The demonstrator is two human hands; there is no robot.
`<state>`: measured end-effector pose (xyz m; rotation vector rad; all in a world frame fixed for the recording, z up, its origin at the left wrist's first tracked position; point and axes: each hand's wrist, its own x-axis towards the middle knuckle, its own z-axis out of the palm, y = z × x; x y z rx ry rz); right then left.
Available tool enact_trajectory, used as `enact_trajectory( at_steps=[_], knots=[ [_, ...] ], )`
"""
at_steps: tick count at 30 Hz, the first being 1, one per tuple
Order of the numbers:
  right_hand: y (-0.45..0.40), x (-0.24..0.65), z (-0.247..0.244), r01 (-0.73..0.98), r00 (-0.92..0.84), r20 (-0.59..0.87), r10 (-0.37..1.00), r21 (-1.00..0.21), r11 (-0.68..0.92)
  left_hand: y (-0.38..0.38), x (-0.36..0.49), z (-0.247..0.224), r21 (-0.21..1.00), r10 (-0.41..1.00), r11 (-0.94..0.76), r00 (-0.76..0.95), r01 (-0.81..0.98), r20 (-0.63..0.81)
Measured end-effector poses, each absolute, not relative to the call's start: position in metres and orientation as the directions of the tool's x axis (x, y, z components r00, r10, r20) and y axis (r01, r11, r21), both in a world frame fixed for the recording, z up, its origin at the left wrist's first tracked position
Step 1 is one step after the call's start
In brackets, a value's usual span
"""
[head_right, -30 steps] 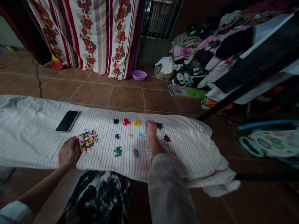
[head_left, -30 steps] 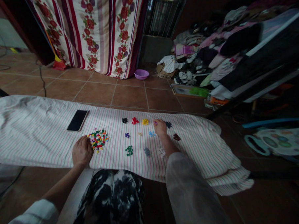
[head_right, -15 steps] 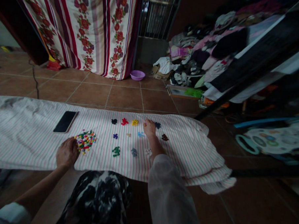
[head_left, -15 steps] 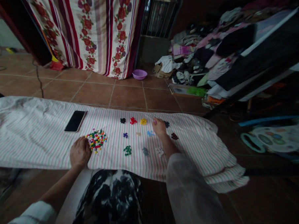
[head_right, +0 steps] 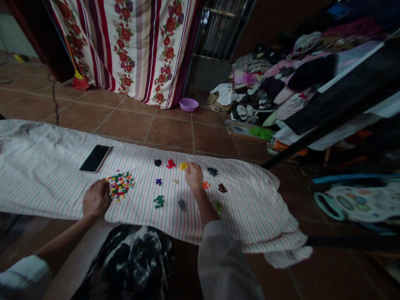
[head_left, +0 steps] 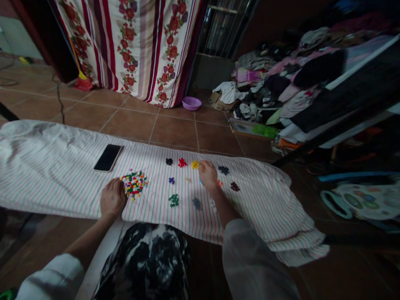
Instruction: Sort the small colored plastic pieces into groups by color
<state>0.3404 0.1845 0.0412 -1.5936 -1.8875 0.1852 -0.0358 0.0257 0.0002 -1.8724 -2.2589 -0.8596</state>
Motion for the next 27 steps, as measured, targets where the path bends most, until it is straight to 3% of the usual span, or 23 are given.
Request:
enact_trajectory(
  at_steps=[7,15,27],
  knots=[
    [0.155,0.271,0.039,0.698,-0.208,0.371,0.905,-0.592,0.404,0.027,-0.034,0.001,0.397,0.881,0.107,-0.272,0.911,0.387],
    [0.111,0.189,0.023,0.574,-0.387,0.279,0.879,-0.673,0.466,0.026,-0.030,0.000,0.391,0.878,0.136,-0.294,0.910,0.378],
    [0.088,0.126,0.020,0.638,-0.545,0.185,0.818,-0.541,0.547,0.027,-0.028,-0.003,0.490,0.859,0.139,-0.351,0.861,0.372]
  ],
)
